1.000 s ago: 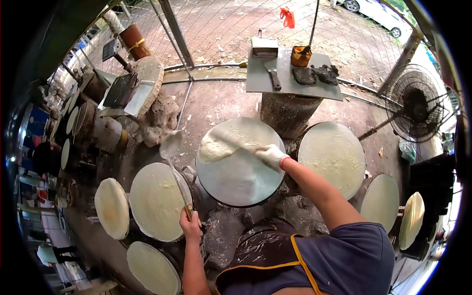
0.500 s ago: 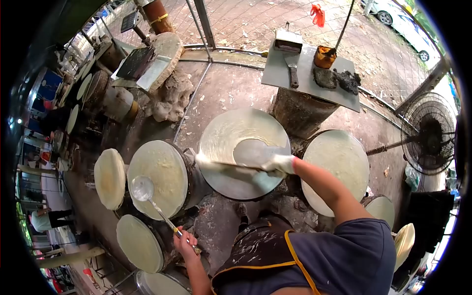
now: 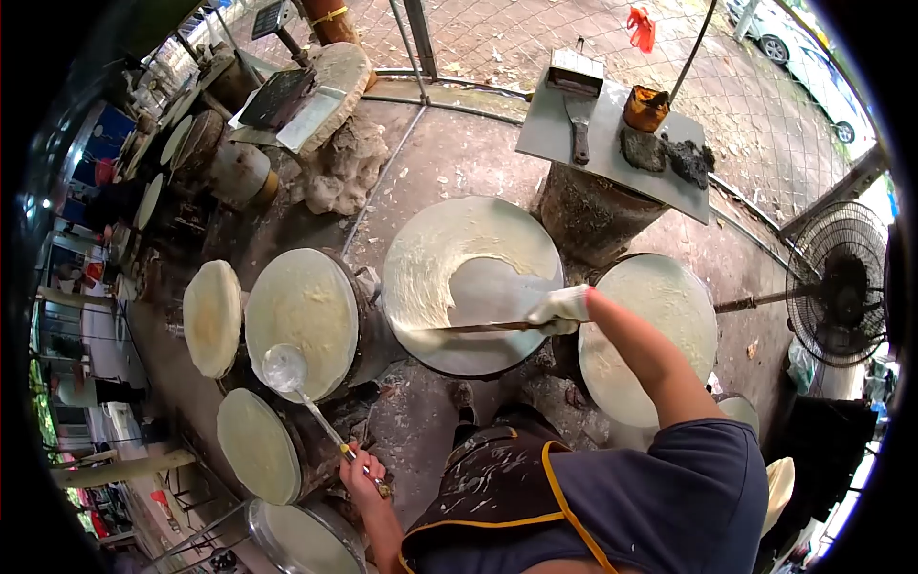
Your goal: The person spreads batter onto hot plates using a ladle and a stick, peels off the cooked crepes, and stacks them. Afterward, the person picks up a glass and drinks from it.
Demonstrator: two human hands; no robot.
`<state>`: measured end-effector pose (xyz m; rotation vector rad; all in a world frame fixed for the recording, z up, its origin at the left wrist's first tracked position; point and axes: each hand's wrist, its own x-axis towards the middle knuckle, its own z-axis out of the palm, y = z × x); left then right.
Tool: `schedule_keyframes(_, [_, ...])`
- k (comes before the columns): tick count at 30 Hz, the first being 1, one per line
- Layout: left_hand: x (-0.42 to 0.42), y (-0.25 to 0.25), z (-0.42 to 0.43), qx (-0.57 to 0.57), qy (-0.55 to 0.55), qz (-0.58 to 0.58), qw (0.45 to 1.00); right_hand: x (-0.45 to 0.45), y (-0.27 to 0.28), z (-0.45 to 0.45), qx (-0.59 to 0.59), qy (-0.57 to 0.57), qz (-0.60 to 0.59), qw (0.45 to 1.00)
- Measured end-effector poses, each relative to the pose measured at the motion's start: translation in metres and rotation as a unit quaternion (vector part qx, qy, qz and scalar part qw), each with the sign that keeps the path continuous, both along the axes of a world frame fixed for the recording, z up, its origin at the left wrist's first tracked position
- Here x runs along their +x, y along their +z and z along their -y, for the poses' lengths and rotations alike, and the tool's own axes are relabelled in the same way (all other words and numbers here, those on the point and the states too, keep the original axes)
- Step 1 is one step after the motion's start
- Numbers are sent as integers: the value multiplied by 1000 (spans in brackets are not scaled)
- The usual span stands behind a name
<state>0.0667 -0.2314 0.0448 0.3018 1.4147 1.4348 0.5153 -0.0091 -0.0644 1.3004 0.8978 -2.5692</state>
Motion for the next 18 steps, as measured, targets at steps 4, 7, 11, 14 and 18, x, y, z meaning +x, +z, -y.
schedule_keyframes(4, [10, -6, 14, -4, 4, 30, 1000, 12, 14, -23, 157, -221, 71, 960])
schedule_keyframes(7, [21, -7, 22, -16, 11, 46, 999, -19, 2, -44, 194, -188, 101, 957])
schedule_keyframes(11, [25, -1, 31, -8, -20, 48, 999, -22, 4, -8, 208, 24, 147, 967])
schedule_keyframes(14, [17, 3, 35, 4, -36, 46, 998, 1, 19, 14, 165, -129, 108, 972])
schedule_keyframes(18, [0, 2, 37, 0, -61, 64, 996, -15, 3, 53, 280, -391, 131, 867])
